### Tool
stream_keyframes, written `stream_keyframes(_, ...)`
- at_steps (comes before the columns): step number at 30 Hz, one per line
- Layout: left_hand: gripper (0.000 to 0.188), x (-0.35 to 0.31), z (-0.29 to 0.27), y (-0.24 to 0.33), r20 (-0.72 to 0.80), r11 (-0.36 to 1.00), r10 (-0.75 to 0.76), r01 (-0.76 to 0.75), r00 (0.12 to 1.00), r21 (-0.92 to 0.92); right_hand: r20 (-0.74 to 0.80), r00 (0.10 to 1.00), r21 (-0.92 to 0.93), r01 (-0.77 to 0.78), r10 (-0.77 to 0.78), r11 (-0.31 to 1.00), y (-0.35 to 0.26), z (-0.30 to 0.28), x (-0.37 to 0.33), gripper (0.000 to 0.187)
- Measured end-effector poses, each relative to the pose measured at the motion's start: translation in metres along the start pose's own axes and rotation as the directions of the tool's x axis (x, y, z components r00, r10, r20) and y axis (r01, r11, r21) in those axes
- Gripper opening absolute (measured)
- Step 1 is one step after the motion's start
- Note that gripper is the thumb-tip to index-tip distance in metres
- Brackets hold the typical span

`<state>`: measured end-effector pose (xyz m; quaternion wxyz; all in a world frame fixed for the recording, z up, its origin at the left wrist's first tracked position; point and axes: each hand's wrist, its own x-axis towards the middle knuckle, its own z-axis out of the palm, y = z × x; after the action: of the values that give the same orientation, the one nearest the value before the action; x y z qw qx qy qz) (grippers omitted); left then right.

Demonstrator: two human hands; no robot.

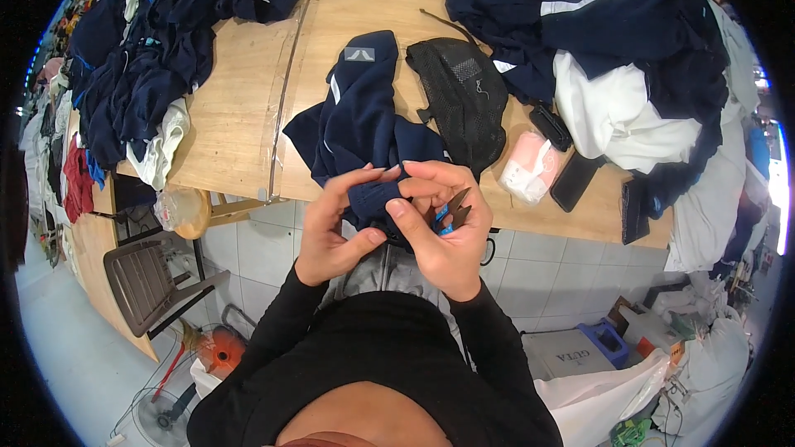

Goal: Trimming excess loose threads from blue athletic pants using small thread snips and inspecting the garments.

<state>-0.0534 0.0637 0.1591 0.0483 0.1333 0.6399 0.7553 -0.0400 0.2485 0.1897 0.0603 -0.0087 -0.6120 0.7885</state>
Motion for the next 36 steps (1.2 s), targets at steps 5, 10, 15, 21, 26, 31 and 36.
stream_keyframes(5, 0.046, 0.018, 0.0, -0.011, 0.227, 0.896, 0.147, -0.227, 0.963, 0.382, 0.078, 0.997, -0.056, -0.019, 0.024, 0.998, 0.001, 0.006, -0.003, 0.039)
stream_keyframes(10, 0.032, 0.025, -0.033, -0.015, -0.183, 0.994, 0.094, -0.08, 0.979, 0.08, 0.081, 0.992, -0.126, -0.085, 0.096, 0.988, -0.005, 0.012, 0.004, 0.029)
stream_keyframes(15, 0.036, 0.037, -0.131, 0.069, -0.802, 0.902, 0.29, -0.428, 0.522, 0.047, -0.051, 0.996, -0.342, -0.084, 0.071, 0.936, 0.032, -0.022, 0.006, 0.021)
stream_keyframes(21, 0.036, 0.046, -0.16, 0.057, -0.694, 0.892, 0.452, -0.274, 0.561, 0.359, -0.115, 0.991, -0.543, -0.114, 0.061, 0.832, 0.078, -0.033, 0.028, 0.02)
stream_keyframes(26, 0.017, 0.048, -0.164, -0.112, -0.252, 0.657, 0.245, 0.031, 0.936, 0.753, 0.003, 0.95, -0.743, 0.212, -0.314, 0.635, 0.087, 0.008, 0.061, 0.034)
stream_keyframes(31, 0.049, 0.04, -0.125, -0.141, -0.086, 0.277, 0.412, -0.035, 0.907, 0.96, 0.046, 0.966, -0.724, 0.208, -0.255, 0.657, 0.068, -0.038, 0.083, 0.014)
stream_keyframes(36, 0.05, 0.043, -0.122, -0.135, -0.078, 0.296, 0.435, -0.06, 0.897, 0.953, 0.132, 0.932, -0.969, 0.193, -0.338, 0.154, 0.034, -0.136, 0.162, 0.055)
